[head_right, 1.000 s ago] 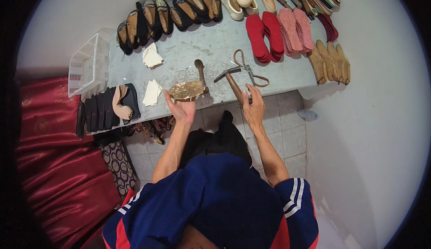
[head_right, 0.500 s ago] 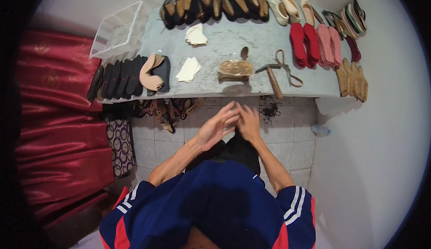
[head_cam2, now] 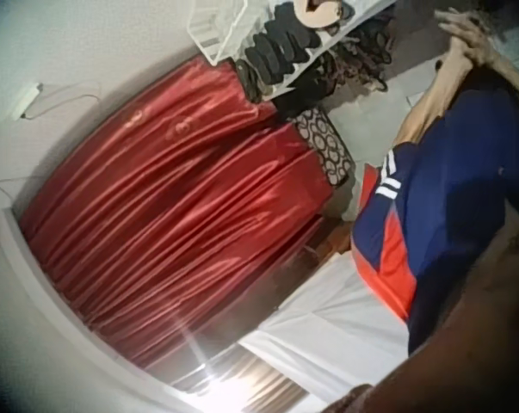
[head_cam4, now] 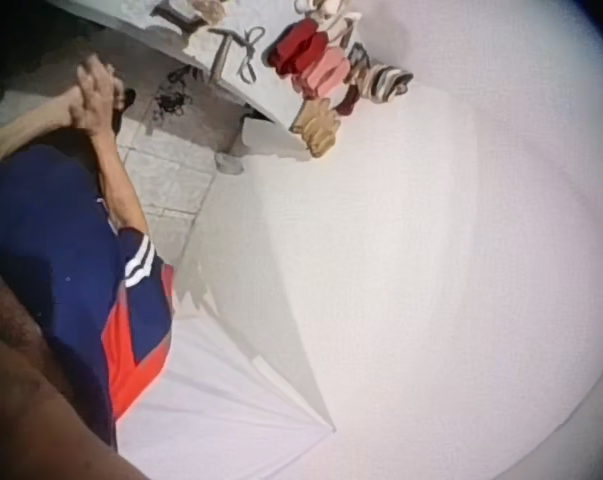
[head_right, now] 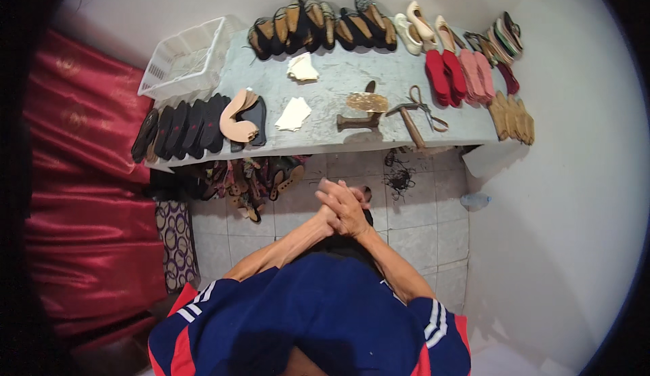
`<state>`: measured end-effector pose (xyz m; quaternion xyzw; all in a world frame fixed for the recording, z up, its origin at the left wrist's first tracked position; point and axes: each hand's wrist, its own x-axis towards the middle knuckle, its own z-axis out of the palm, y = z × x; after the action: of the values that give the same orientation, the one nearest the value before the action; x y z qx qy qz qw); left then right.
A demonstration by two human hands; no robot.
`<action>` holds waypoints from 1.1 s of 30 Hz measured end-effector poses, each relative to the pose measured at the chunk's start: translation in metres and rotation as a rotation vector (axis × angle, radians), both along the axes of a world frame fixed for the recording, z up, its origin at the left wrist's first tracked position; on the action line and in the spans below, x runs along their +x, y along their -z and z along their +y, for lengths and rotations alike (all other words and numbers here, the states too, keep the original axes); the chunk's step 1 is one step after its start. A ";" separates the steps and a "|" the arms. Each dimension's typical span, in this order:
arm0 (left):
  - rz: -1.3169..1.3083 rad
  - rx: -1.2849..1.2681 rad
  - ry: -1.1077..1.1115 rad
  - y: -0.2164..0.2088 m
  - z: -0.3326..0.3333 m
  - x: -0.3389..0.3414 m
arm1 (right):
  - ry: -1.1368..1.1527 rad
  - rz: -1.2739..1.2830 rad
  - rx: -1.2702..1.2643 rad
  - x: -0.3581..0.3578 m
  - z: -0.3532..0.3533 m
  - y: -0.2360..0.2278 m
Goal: The person assembles shoe upper components by using a shoe-making hammer to bond leather and fabric pieces together on a metal lasting stand.
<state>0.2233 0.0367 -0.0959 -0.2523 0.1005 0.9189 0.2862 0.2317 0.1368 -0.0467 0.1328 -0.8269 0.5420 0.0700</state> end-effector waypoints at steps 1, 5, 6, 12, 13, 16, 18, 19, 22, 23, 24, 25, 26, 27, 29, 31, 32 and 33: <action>0.107 -0.140 0.217 -0.047 0.007 -0.009 | 0.054 0.096 0.111 -0.003 0.024 0.017; 0.699 -0.445 0.500 -0.151 -0.008 -0.034 | 0.357 -0.350 -0.099 -0.027 0.073 0.025; 1.120 -0.618 0.469 -0.153 -0.005 -0.038 | 0.563 -0.628 -0.616 -0.032 0.070 0.027; 1.875 -1.502 0.005 -0.038 -0.003 -0.082 | 0.154 -0.780 -1.361 -0.054 0.032 -0.081; 1.878 -1.800 -0.036 -0.032 -0.006 -0.089 | 0.082 -0.663 -1.384 -0.065 0.049 -0.095; 1.226 -1.880 -0.073 0.001 -0.026 -0.135 | 0.294 -0.273 -1.083 -0.107 0.133 -0.057; 0.914 -1.941 -0.196 0.021 -0.053 -0.181 | 0.585 -0.275 -0.506 -0.149 0.177 -0.041; 0.834 -2.049 -0.196 0.024 -0.062 -0.204 | 0.652 -0.313 -0.544 -0.172 0.208 -0.001; 0.687 -2.197 -0.029 0.037 -0.091 -0.255 | 0.593 -0.242 0.352 -0.211 0.250 0.081; 0.686 -2.207 0.038 0.045 -0.101 -0.264 | 0.581 -0.247 0.350 -0.216 0.251 0.094; 0.703 -2.211 0.109 0.051 -0.108 -0.275 | 0.534 -0.259 0.516 -0.216 0.252 0.101; 0.707 -2.212 0.115 0.058 -0.112 -0.285 | 0.484 -0.271 0.684 -0.216 0.254 0.106; 0.716 -2.218 0.192 0.067 -0.117 -0.293 | 0.488 -0.275 0.680 -0.217 0.251 0.102; 0.730 -2.221 0.269 0.073 -0.119 -0.300 | 0.467 -0.332 0.658 -0.218 0.247 0.094; 0.708 -2.163 0.316 0.079 -0.112 -0.313 | 0.452 -0.412 0.681 -0.215 0.251 0.091; 0.751 -2.149 0.340 0.079 -0.120 -0.316 | 0.466 -0.456 0.683 -0.221 0.244 0.085; 0.811 -2.193 0.307 0.080 -0.125 -0.319 | 0.519 -0.372 0.652 -0.225 0.240 0.082; 0.792 -2.244 0.339 0.073 -0.113 -0.324 | 0.569 -0.277 0.543 -0.226 0.243 0.086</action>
<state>-0.1008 -0.0759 -0.1685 -0.0448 0.9575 0.2836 -0.0264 0.0054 0.3799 -0.1328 -0.1616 -0.9450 0.2762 0.0674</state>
